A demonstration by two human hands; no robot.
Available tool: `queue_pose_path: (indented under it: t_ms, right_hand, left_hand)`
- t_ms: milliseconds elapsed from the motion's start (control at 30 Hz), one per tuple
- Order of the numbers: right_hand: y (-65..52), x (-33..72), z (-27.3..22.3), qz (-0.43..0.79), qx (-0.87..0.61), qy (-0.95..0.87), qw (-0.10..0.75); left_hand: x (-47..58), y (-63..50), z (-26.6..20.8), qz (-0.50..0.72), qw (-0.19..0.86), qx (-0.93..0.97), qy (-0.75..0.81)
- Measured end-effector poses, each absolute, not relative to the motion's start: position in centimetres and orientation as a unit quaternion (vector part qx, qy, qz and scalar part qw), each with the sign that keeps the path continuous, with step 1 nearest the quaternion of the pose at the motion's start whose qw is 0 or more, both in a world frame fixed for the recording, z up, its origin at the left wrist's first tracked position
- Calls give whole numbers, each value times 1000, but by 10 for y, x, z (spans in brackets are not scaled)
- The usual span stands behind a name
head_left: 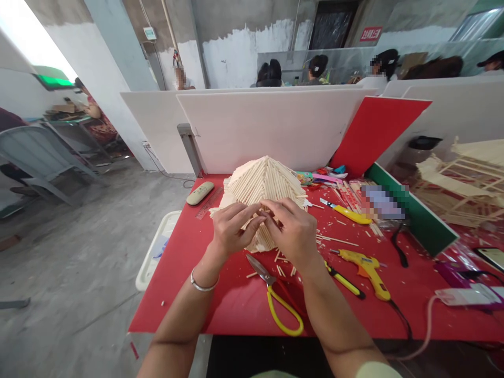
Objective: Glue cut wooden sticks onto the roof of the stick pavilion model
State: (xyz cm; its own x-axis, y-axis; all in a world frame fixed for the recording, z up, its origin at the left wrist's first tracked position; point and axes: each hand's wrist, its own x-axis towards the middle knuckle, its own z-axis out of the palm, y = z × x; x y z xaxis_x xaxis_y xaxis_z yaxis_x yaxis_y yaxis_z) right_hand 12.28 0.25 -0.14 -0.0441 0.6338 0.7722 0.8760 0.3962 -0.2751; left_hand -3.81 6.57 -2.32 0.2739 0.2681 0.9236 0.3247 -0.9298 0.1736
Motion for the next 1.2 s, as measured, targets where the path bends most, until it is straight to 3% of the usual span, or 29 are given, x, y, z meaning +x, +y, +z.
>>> queue_pose_path:
  t_ms: [700, 1200]
  right_hand:
    - [3, 123, 0, -174, -526, -700, 450]
    - [2, 124, -1, -128, -532, -711, 442]
  left_hand:
    - [-37, 67, -25, -571, 7, -801, -180]
    - [-37, 67, -22, -569, 9, -803, -178]
